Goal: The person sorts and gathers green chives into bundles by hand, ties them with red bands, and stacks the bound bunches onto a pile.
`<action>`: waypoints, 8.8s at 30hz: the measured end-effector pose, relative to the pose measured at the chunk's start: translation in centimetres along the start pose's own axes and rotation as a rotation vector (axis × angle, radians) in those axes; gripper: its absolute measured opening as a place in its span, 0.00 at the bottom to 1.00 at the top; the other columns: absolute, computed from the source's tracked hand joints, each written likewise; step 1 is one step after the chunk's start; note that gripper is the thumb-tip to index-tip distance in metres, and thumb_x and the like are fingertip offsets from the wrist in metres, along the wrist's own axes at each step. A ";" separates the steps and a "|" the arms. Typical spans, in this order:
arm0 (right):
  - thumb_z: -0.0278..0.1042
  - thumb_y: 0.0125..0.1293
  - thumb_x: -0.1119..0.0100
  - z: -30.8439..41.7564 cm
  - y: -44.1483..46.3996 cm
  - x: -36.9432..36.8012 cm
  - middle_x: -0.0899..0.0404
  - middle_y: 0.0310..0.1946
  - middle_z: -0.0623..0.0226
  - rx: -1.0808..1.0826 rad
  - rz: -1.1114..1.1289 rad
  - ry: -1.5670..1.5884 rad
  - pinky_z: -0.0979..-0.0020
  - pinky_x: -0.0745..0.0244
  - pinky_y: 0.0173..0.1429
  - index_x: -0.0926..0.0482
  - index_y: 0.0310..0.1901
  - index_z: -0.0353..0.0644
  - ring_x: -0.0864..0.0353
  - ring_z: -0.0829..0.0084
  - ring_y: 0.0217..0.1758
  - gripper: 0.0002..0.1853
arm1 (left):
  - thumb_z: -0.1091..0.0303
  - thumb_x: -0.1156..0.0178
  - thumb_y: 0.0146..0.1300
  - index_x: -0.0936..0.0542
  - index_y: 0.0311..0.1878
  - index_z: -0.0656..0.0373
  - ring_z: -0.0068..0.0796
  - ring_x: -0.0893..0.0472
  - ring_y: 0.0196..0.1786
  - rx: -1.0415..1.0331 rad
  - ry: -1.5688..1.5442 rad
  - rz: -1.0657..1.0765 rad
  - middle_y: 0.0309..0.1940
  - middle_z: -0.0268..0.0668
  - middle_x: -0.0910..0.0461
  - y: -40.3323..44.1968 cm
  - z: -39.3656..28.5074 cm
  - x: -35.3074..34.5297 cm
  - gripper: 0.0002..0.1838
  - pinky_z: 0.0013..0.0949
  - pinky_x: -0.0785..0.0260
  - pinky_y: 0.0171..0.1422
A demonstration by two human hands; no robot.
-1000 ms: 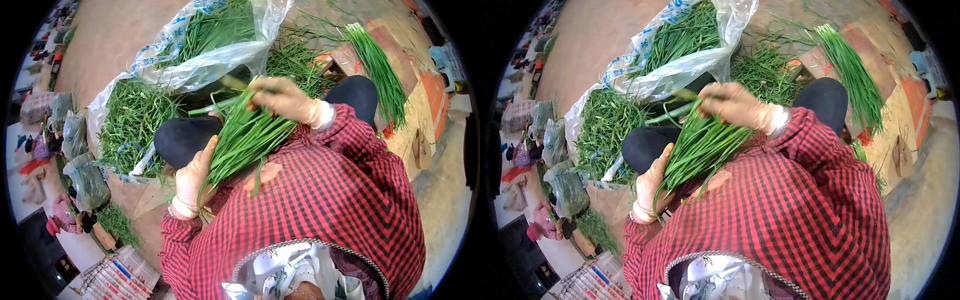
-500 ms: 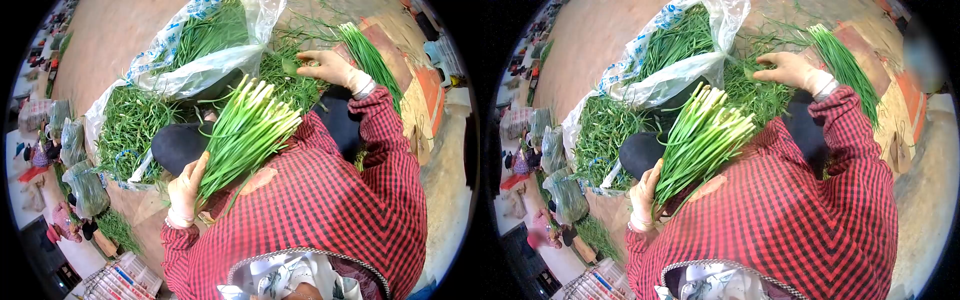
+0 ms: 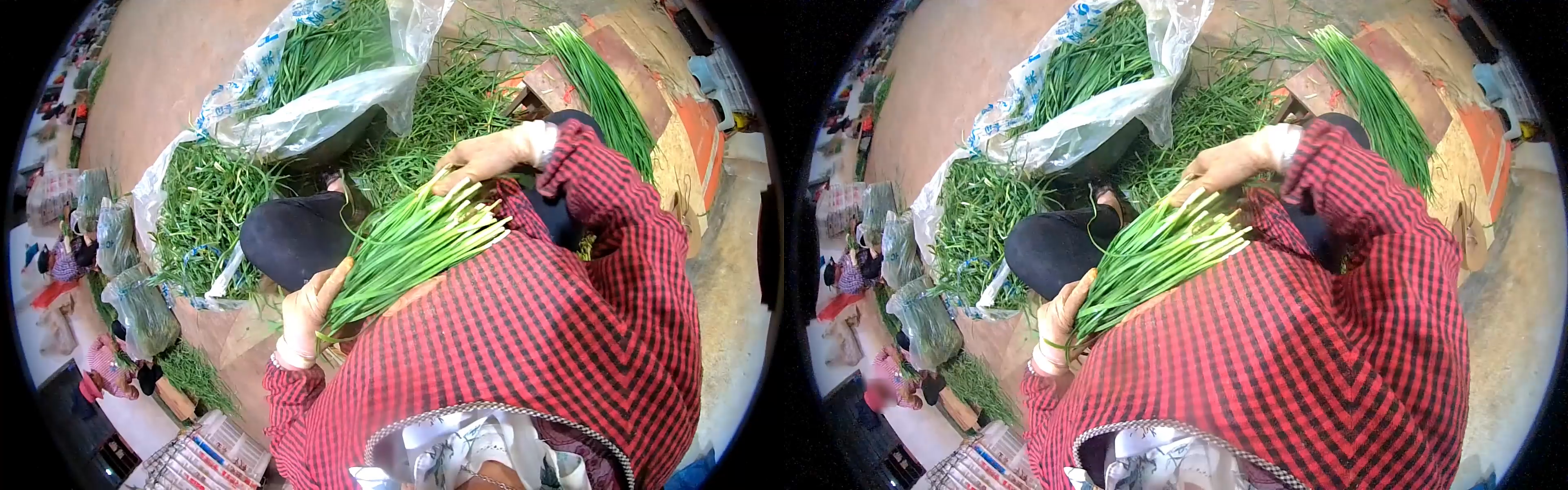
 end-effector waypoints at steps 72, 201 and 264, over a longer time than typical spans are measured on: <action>0.56 0.67 0.42 1.3 -1.4 4.5 0.31 0.66 0.51 0.250 -0.599 -0.039 0.60 0.31 0.66 0.40 0.71 0.41 0.30 0.59 0.67 0.39 | 0.84 0.34 0.49 0.24 0.55 0.65 0.29 0.16 0.38 0.849 -1.406 0.072 0.38 0.39 0.17 -2.6 4.3 -5.1 0.26 0.30 0.23 0.45; 0.31 0.55 0.30 2.5 -8.2 3.3 0.26 0.60 0.65 0.565 -0.516 0.440 0.67 0.37 0.68 0.35 0.67 0.38 0.30 0.72 0.62 0.38 | 0.46 0.31 0.55 0.21 0.57 0.57 0.51 0.36 0.70 -0.327 0.172 -0.691 0.61 0.46 0.27 22.0 -8.9 13.2 0.31 0.48 0.47 0.73; 0.29 0.53 0.31 0.7 -7.3 1.1 0.23 0.52 0.67 0.438 -0.501 0.498 0.71 0.31 0.59 0.29 0.62 0.35 0.27 0.76 0.53 0.33 | 0.62 0.37 0.66 0.19 0.52 0.62 0.24 0.22 0.48 0.150 -0.692 -0.773 0.45 0.38 0.18 18.5 4.6 10.6 0.16 0.29 0.30 0.55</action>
Point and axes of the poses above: each hand's wrist, its own y-axis towards the middle knuckle, its own x-axis out of the back of the hand, z = x × y, the point moved 7 cm from there along y, towards the middle knuckle
